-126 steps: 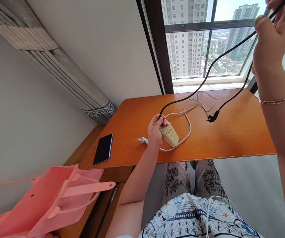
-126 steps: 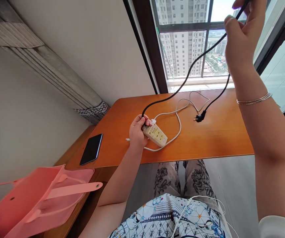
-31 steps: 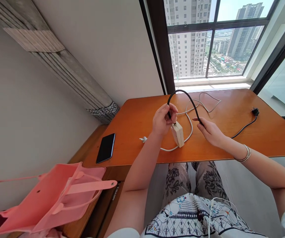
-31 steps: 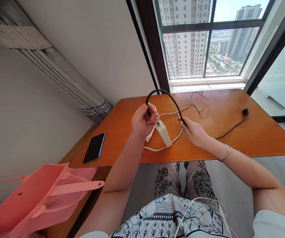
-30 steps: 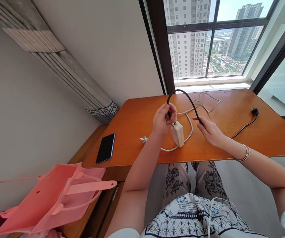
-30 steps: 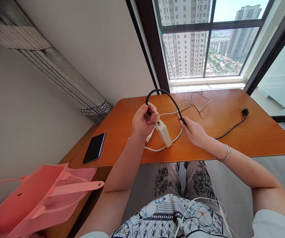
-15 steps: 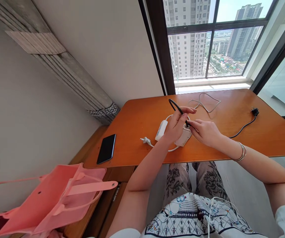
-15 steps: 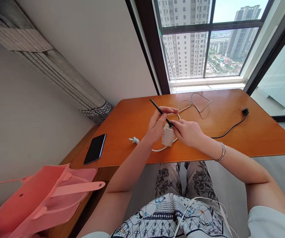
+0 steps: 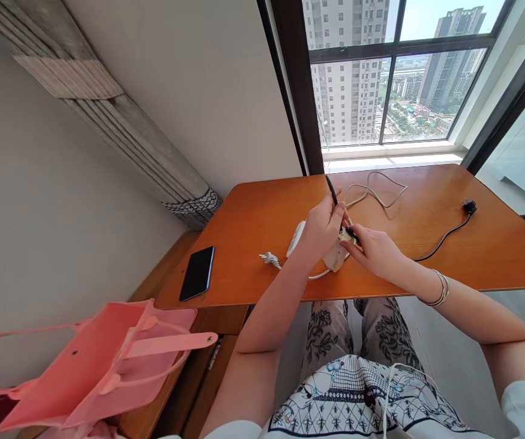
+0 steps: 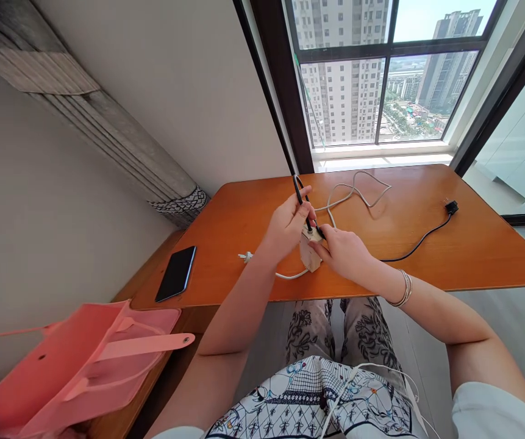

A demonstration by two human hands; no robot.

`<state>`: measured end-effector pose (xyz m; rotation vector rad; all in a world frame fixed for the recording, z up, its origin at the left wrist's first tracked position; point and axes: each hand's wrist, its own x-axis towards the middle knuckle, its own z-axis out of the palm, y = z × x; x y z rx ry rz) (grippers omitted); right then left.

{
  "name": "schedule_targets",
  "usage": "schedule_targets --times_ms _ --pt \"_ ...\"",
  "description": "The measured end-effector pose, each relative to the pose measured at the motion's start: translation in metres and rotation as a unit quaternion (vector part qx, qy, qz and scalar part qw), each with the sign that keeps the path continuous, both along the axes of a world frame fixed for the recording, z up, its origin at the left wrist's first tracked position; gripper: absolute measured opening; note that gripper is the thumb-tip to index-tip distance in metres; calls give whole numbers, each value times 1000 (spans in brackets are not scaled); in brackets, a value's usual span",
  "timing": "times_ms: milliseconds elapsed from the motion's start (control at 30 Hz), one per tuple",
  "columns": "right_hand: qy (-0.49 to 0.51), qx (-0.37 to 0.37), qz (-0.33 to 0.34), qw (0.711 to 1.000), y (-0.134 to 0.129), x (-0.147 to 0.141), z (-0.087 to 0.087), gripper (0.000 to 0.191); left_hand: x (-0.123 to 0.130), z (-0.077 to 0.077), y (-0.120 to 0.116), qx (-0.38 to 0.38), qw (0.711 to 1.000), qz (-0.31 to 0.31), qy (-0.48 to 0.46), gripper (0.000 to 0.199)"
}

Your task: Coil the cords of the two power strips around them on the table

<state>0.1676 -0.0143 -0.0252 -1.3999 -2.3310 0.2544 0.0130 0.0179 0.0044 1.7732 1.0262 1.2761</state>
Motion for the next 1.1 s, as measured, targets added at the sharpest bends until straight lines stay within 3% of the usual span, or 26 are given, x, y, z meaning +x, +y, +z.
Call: schedule_targets --times_ms 100,167,433,533,733,800,967,1100 --pt "-22 -12 -14 1000 -4 -7 5 19 11 -10 -12 71 991 74 87 52" --pt "-22 -24 -2 999 -5 -8 8 16 16 -18 -16 114 984 85 106 57" --pt "56 -70 106 990 0 11 7 28 -2 -32 6 173 979 -78 69 50" --pt "117 -87 120 982 0 14 8 31 -8 -34 12 183 976 -76 96 50" --pt "208 -140 119 961 -7 22 -5 54 -9 -37 12 179 977 -77 89 50" --pt "203 -110 99 968 -7 30 -11 54 -11 -37 13 174 979 -82 64 49" --pt "129 40 104 985 1 50 -15 24 -18 -37 20 126 988 -82 -45 45" --pt "127 147 120 974 4 47 -2 32 -19 -33 21 60 984 -127 -113 50"
